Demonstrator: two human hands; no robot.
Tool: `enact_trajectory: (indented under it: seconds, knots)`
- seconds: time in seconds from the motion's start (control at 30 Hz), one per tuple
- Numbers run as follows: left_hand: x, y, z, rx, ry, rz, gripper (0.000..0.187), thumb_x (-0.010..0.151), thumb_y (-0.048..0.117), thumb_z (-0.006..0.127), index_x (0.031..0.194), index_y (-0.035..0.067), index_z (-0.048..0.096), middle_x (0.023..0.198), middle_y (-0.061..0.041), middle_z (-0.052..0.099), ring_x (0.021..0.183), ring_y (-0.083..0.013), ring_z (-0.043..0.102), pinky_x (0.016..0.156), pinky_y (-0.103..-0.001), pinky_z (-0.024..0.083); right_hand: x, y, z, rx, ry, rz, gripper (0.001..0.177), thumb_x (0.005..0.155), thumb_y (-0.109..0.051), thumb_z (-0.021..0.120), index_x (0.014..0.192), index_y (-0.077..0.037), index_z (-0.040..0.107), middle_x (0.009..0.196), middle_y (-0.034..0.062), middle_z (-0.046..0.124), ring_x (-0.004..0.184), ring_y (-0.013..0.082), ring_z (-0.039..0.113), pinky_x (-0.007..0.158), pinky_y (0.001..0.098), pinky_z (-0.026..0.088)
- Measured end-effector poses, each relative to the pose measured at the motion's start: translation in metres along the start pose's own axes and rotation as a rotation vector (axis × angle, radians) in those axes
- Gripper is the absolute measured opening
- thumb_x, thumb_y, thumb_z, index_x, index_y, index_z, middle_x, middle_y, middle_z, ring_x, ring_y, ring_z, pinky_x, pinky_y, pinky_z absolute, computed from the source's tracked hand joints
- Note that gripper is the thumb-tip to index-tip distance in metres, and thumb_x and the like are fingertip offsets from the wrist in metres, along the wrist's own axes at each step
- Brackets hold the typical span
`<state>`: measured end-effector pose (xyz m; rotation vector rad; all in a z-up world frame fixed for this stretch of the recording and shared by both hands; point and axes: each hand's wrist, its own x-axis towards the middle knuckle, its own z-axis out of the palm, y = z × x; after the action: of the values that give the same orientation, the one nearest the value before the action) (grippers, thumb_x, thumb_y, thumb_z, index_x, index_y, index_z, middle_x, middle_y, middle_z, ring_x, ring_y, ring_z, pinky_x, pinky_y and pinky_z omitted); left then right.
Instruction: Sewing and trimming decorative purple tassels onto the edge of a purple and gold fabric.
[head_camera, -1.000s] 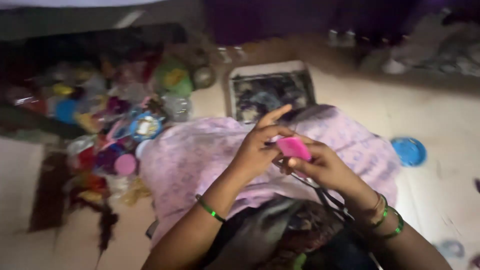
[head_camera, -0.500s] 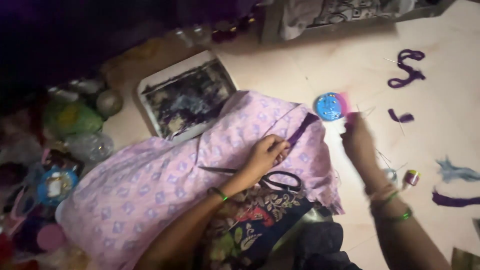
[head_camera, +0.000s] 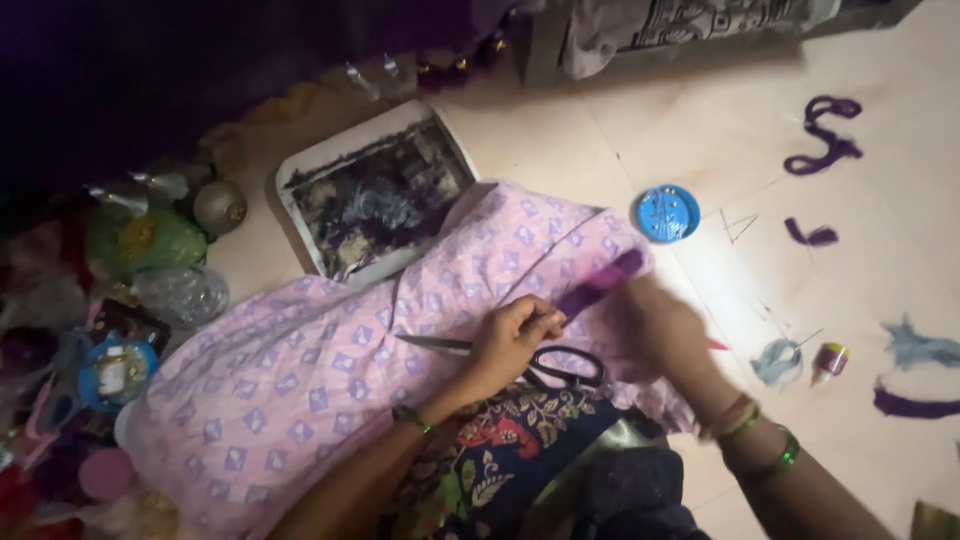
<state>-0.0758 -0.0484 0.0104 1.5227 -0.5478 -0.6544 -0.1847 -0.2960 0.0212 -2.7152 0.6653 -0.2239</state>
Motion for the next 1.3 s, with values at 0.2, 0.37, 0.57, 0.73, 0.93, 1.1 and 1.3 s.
enact_trajectory:
  seconds: [0.2, 0.37, 0.57, 0.73, 0.93, 1.1, 1.3]
  knots:
    - [-0.008, -0.004, -0.009, -0.008, 0.022, 0.039, 0.014, 0.102, 0.013, 0.065, 0.099, 0.000, 0.068, 0.085, -0.006, 0.074, 0.079, -0.0113, 0.070, 0.073, -0.026, 0.057, 0.001, 0.021, -0.001, -0.198, -0.149, -0.243, 0.023, 0.090, -0.012, 0.055, 0.112, -0.013, 0.060, 0.097, 0.0110, 0.067, 0.083, 0.0329, 0.069, 0.069, 0.0449, 0.056]
    - [-0.013, -0.001, -0.015, -0.004, -0.003, 0.054, 0.014, 0.102, 0.014, 0.063, 0.100, 0.001, 0.068, 0.088, -0.004, 0.075, 0.082, -0.0091, 0.071, 0.075, -0.024, 0.057, -0.027, 0.018, 0.026, 0.016, 0.102, -0.206, 0.035, 0.096, -0.007, 0.050, 0.128, -0.010, 0.061, 0.116, 0.0149, 0.065, 0.105, 0.0343, 0.063, 0.090, 0.0462, 0.054]
    - [-0.023, -0.010, -0.034, -0.020, 0.124, 0.033, 0.012, 0.100, 0.011, 0.068, 0.096, 0.000, 0.070, 0.082, -0.006, 0.074, 0.075, -0.0095, 0.067, 0.070, -0.025, 0.054, 0.005, 0.058, 0.035, 0.381, -0.108, 0.221, 0.024, 0.102, -0.015, 0.056, 0.123, -0.005, 0.061, 0.105, 0.0129, 0.064, 0.089, 0.0280, 0.061, 0.075, 0.0428, 0.053]
    - [-0.036, 0.051, -0.115, -0.089, 0.335, 0.018, 0.011, 0.099, 0.013, 0.065, 0.100, 0.004, 0.071, 0.086, 0.000, 0.074, 0.076, -0.0066, 0.068, 0.070, -0.022, 0.057, 0.025, 0.014, -0.032, 0.856, -0.224, 0.537, 0.034, 0.099, -0.017, 0.061, 0.129, -0.004, 0.054, 0.089, 0.0095, 0.062, 0.070, 0.0186, 0.058, 0.059, 0.0354, 0.051]
    - [-0.066, 0.148, -0.183, 0.310, 0.718, 0.091, 0.008, 0.095, 0.016, 0.072, 0.099, 0.012, 0.077, 0.090, -0.003, 0.070, 0.083, -0.0159, 0.059, 0.074, -0.031, 0.047, 0.040, 0.010, -0.024, 0.970, -0.216, 0.413, 0.026, 0.097, -0.011, 0.062, 0.120, 0.000, 0.060, 0.093, 0.0084, 0.064, 0.069, 0.0182, 0.057, 0.058, 0.0319, 0.048]
    - [-0.079, 0.165, -0.176, 1.040, 0.774, 0.345, 0.009, 0.082, 0.013, 0.078, 0.090, 0.017, 0.080, 0.108, -0.002, 0.067, 0.112, -0.0289, 0.052, 0.095, -0.046, 0.039, 0.043, -0.104, -0.045, 0.553, -0.241, -0.253, 0.017, 0.083, -0.007, 0.070, 0.096, 0.002, 0.076, 0.104, 0.0075, 0.075, 0.080, 0.0219, 0.067, 0.070, 0.0334, 0.054]
    - [-0.069, 0.149, -0.131, 0.793, 0.494, 0.486, 0.007, 0.080, 0.020, 0.082, 0.084, 0.017, 0.077, 0.115, -0.002, 0.071, 0.125, -0.0336, 0.051, 0.107, -0.047, 0.037, 0.022, -0.231, -0.086, 0.649, -0.304, -0.481, 0.021, 0.082, -0.012, 0.076, 0.102, -0.004, 0.079, 0.101, 0.0077, 0.079, 0.090, 0.0180, 0.074, 0.075, 0.0298, 0.057]
